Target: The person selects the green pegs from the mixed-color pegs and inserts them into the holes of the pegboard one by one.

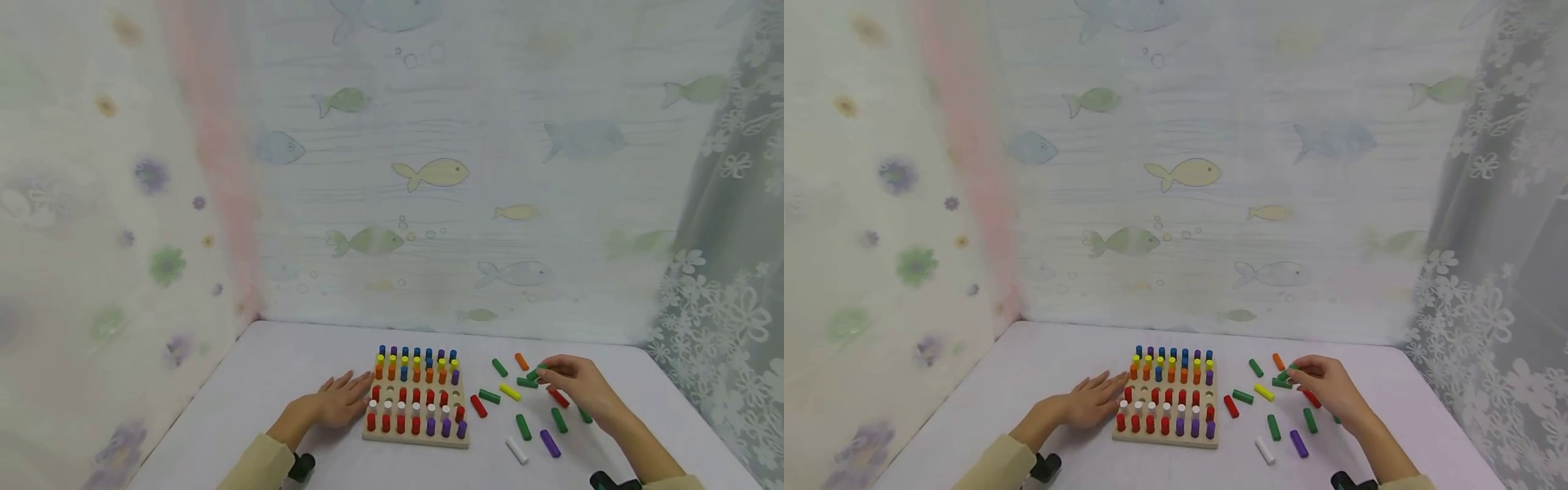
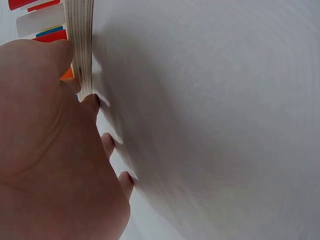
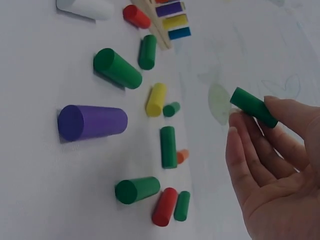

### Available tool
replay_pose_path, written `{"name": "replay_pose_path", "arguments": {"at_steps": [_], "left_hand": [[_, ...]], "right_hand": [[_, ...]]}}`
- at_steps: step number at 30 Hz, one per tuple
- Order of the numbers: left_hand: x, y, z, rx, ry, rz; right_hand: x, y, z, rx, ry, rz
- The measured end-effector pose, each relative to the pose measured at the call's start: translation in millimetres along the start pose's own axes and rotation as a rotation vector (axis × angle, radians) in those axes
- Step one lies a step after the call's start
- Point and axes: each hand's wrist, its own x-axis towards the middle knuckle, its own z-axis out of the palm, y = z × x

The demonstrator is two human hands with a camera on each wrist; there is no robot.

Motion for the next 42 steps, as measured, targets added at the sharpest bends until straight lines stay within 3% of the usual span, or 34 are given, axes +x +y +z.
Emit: {"name": "replay_pose_path", "arguments": {"at_steps": [10,16,20,29,36,42], "left_hand": [[-1.1,-0.8,-2.6,0.008,-0.012,0.006],[-11.9,12.0,-12.5,0.011,-0.040,-0.013],[-15.2,17.1,-15.6,0.012,-0.028,-0.014],[-2.9,0.6,-2.0,-0.010,0.003,-0.002],[-13.1,14.2,-13.7,-0.005,-0.017,-0.015],[-6.1,4.1,-5.2,-0.008,-0.016,-0.001]], "right_hand": [[-5.2,-10.4,9.1,0.059,-0.017,-0.034],[-7.3,-12.5,13.0,0.069,-0.030,-0.106],[-7.6,-16.3,17.1,0.064,-0.016,-0.107],[-7.2,-23.7,26.8,0.109,-0.035,-0.181],[-7.4,-33.8,37.4,0.149,-0.069,-0.222],[-5.4,-39.3,48.7,0.126,-0.081,-0.238]]}}
